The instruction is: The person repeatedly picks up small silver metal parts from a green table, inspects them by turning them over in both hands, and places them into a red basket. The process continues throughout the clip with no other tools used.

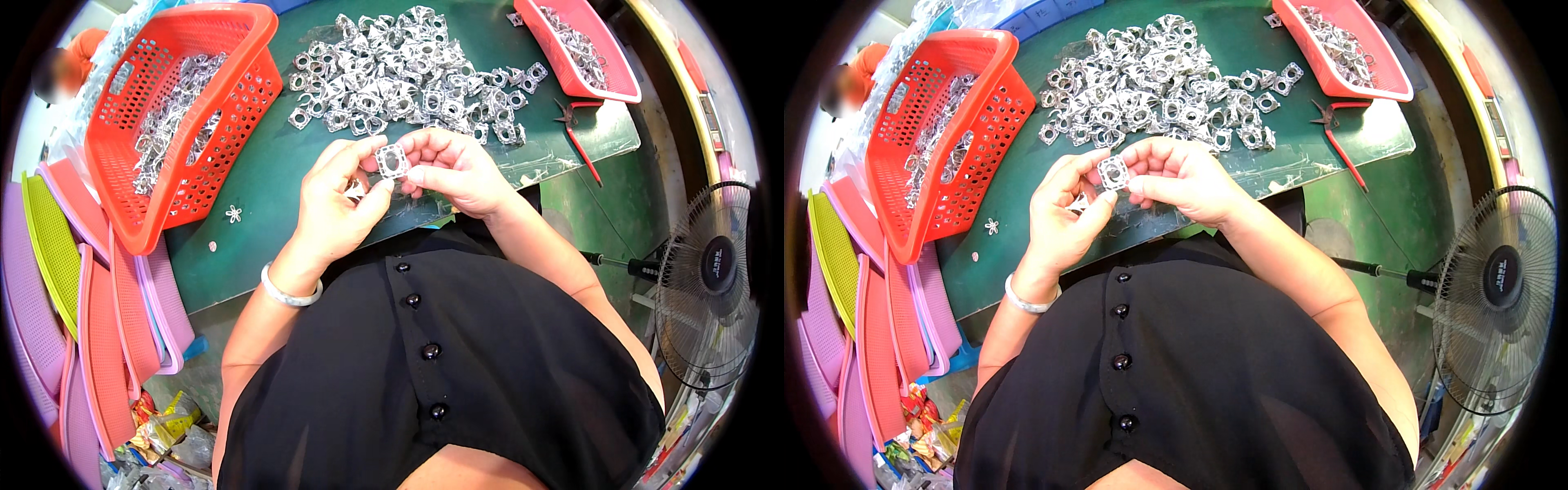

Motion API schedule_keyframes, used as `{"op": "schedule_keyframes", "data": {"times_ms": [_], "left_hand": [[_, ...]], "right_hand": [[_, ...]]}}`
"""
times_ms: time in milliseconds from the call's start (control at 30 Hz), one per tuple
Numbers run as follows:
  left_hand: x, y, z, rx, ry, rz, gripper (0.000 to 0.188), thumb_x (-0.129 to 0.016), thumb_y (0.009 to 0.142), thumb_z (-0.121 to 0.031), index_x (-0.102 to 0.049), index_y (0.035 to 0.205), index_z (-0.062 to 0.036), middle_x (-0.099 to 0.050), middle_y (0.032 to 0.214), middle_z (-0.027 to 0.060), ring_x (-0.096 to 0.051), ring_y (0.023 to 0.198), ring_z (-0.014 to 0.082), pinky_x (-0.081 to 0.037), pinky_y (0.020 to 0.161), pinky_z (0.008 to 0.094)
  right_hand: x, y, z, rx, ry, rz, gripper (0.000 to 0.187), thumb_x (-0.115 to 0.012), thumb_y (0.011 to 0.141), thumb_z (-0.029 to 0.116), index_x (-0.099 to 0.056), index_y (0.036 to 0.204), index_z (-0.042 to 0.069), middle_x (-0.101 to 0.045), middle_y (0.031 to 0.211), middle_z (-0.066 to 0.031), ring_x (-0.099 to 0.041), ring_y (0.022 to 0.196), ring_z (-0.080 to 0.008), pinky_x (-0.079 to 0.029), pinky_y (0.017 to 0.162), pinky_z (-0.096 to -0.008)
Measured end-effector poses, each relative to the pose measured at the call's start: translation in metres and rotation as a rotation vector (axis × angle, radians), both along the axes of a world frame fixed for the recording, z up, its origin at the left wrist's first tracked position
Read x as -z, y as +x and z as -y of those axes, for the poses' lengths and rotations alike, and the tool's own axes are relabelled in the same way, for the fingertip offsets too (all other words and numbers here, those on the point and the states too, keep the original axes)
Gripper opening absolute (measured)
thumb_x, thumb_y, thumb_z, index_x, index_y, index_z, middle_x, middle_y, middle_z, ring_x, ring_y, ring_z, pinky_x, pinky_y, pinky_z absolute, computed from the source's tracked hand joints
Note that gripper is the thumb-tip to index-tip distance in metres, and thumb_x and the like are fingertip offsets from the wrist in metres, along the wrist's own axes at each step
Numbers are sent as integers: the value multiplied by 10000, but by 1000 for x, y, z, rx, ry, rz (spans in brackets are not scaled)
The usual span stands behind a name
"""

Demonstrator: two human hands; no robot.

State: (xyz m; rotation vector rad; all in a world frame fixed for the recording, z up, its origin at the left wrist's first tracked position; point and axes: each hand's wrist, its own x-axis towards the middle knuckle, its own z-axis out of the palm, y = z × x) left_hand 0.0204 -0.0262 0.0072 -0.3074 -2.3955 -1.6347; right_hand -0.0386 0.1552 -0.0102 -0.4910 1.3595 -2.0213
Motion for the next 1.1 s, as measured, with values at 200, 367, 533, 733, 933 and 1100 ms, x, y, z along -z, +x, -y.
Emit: {"op": "schedule_keyframes", "data": {"times_ms": [200, 367, 533, 733, 933, 1100], "left_hand": [[3, -1, 0, -6, 2, -4, 403, -629, 691, 2, -573, 1090, 7, -520, 822, 48, -511, 626, 93, -442, 582, 214], [4, -1, 1, -5, 32, 35, 397, -618, 701, 7, -571, 1095, 11, -517, 824, 44, -507, 631, 84, -435, 586, 210], [5, 0, 2, 1, 137, 98, 373, -580, 741, 18, -554, 1112, 28, -508, 851, 33, -500, 668, 72, -423, 611, 193], [-2, 3, -1, -34, 533, 376, 305, -518, 821, 5, -501, 1126, 17, -532, 839, 37, -487, 617, 51, -392, 539, 164], [2, 3, 8, -8, 814, 608, 134, -506, 889, -117, -520, 975, -15, -579, 757, 54, -493, 524, 63, -362, 434, 169], [0, 6, 4, 53, 851, 718, 233, -482, 918, -249, -532, 962, -25, -600, 771, 70, -527, 551, 85, -383, 442, 176]], "right_hand": [[-2, -1, 0, -25, -9, 81, 259, -566, 826, 15, -514, 1077, -19, -628, 855, -87, -610, 719, -128, -510, 668, -247], [0, -2, 0, -33, -21, 83, 254, -564, 829, 11, -512, 1075, -25, -633, 858, -94, -619, 723, -139, -521, 683, -262], [-2, -2, 1, -40, -19, 80, 254, -560, 836, 20, -509, 1080, -32, -636, 859, -102, -625, 725, -149, -520, 681, -266], [-4, -1, 1, -15, -21, 79, 212, -577, 837, 45, -529, 1032, -22, -635, 817, -85, -615, 694, -118, -499, 625, -234], [-5, -1, 1, -11, -29, 76, 216, -574, 839, 45, -526, 1038, -24, -630, 806, -75, -616, 701, -120, -496, 632, -233], [-6, 0, 3, -17, -10, 44, 229, -563, 841, 34, -521, 1059, -22, -628, 823, -71, -604, 711, -111, -491, 652, -229]]}}
